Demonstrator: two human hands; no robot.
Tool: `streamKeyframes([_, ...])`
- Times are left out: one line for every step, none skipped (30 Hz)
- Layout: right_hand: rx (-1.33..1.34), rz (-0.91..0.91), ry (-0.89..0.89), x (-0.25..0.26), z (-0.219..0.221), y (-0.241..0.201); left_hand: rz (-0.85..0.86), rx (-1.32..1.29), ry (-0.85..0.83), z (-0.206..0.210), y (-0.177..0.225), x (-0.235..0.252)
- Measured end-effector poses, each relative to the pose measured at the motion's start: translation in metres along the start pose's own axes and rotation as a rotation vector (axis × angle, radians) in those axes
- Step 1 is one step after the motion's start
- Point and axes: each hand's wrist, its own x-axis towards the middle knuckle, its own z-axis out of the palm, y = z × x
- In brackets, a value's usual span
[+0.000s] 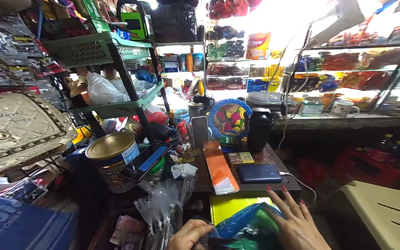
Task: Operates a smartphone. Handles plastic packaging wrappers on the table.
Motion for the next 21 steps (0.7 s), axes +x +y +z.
streamKeyframes([0.001, 0.003, 0.006, 0.000, 0.000, 0.000, -0.003, 0.002, -0.003, 0.000, 0.001, 0.000])
streamKeyframes([0.025, -0.012, 0.017, -0.001, 0.000, -0.001, -0.004, 0.004, -0.004, 0.000, 0.001, 0.001])
streamKeyframes([0.060, -0.037, 0.038, -0.003, 0.000, -0.003, -0.003, 0.007, -0.005, 0.000, 0.001, 0.001])
streamKeyframes([0.094, -0.067, 0.064, -0.005, 0.000, -0.004, -0.001, 0.009, -0.003, 0.000, 0.001, 0.001])
streamKeyframes([0.123, -0.088, 0.063, -0.007, 0.000, -0.006, 0.000, 0.010, 0.001, 0.000, 0.000, 0.001])
streamKeyframes([0.135, -0.093, 0.032, -0.009, -0.001, -0.007, -0.001, 0.012, 0.003, -0.001, 0.000, 0.000])
streamKeyframes([0.132, -0.083, -0.011, -0.011, -0.002, -0.008, -0.002, 0.016, 0.003, -0.001, 0.000, 0.000])
streamKeyframes([0.115, -0.059, -0.049, -0.013, -0.002, -0.007, 0.000, 0.018, 0.003, -0.001, 0.000, 0.000])
streamKeyframes([0.093, -0.030, -0.075, -0.013, -0.001, -0.006, 0.000, 0.020, 0.000, -0.001, 0.001, 0.000])
streamKeyframes([0.075, -0.002, -0.087, -0.013, -0.001, -0.004, 0.000, 0.020, -0.004, -0.001, 0.001, 0.000])
streamKeyframes([0.061, 0.021, -0.094, -0.013, 0.000, -0.002, -0.002, 0.018, -0.008, -0.001, 0.002, 0.000])
streamKeyframes([0.057, 0.039, -0.105, -0.011, 0.002, 0.000, -0.003, 0.016, -0.011, -0.001, 0.002, 0.000])
streamKeyframes([0.056, 0.050, -0.115, -0.010, 0.003, 0.001, -0.002, 0.015, -0.011, 0.000, 0.002, 0.000])
streamKeyframes([0.055, 0.048, -0.119, -0.009, 0.006, 0.001, 0.001, 0.018, -0.014, 0.000, 0.002, 0.000])
streamKeyframes([0.047, 0.038, -0.125, -0.006, 0.008, 0.002, 0.005, 0.023, -0.015, 0.001, 0.003, 0.000])
streamKeyframes([0.035, 0.024, -0.136, -0.003, 0.009, 0.003, 0.007, 0.026, -0.017, 0.001, 0.003, 0.000])
streamKeyframes([0.021, 0.007, -0.145, -0.001, 0.010, 0.004, 0.007, 0.026, -0.016, 0.001, 0.003, 0.000])
streamKeyframes([0.011, -0.013, -0.144, 0.001, 0.012, 0.005, 0.004, 0.025, -0.014, 0.002, 0.003, 0.000])
streamKeyframes([0.014, -0.024, -0.148, 0.003, 0.013, 0.007, 0.003, 0.024, -0.012, 0.002, 0.003, 0.000])
streamKeyframes([0.043, -0.018, -0.173, 0.006, 0.011, 0.009, 0.003, 0.023, -0.012, 0.001, 0.003, -0.001])
streamKeyframes([0.099, 0.005, -0.221, 0.008, 0.007, 0.010, 0.001, 0.020, -0.012, 0.001, 0.003, -0.001])
